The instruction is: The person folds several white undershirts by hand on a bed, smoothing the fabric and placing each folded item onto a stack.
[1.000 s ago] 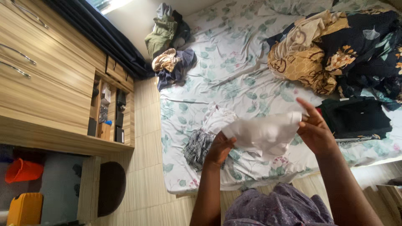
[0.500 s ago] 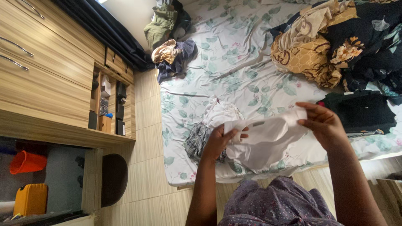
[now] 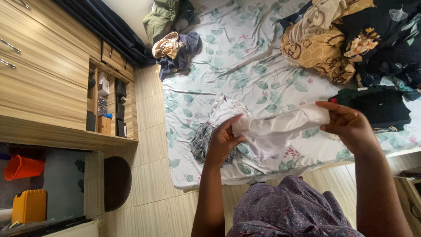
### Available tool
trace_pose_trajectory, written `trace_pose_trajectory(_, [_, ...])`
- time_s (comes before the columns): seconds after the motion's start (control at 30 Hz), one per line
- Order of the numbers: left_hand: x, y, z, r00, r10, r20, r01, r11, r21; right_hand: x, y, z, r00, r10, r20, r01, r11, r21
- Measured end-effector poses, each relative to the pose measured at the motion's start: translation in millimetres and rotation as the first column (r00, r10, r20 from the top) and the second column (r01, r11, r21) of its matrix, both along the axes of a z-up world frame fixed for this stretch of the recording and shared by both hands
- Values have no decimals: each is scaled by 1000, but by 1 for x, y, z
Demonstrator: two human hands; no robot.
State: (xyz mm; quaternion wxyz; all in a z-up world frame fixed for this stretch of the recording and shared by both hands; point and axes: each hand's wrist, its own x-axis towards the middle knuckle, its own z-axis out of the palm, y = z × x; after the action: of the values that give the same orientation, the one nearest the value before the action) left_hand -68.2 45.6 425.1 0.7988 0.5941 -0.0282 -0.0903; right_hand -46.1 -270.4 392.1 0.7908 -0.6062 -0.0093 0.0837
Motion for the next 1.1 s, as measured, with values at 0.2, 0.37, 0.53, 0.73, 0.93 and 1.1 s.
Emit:
trace_pose_trajectory(0.2, [1,-10,17,982,26,186,-81,952,297,-3,0,30,985,-107,135,142,950,-279])
trace_pose_trajectory(0.37, [6,-24,26,924,127,362,-297,834,465,-2,-6,47,921,-100,376,295,809,-509])
trace_pose_trajectory(0.53, [14,-49,23,883,191,428,-410,757,508,11,-28,47,857,23,514,390,621,-679])
trace_pose_trajectory(0.73, [20,-92,14,850,237,470,-486,694,530,31,-74,38,877,54,478,349,612,-710])
trace_pose_trajectory(0.93, [11,-119,17,850,140,507,-439,719,539,49,-125,21,994,43,104,9,892,-452])
trace_pose_trajectory(1.1, [-8,-136,16,891,239,386,-441,653,616,60,-148,18,958,202,202,-133,941,-311])
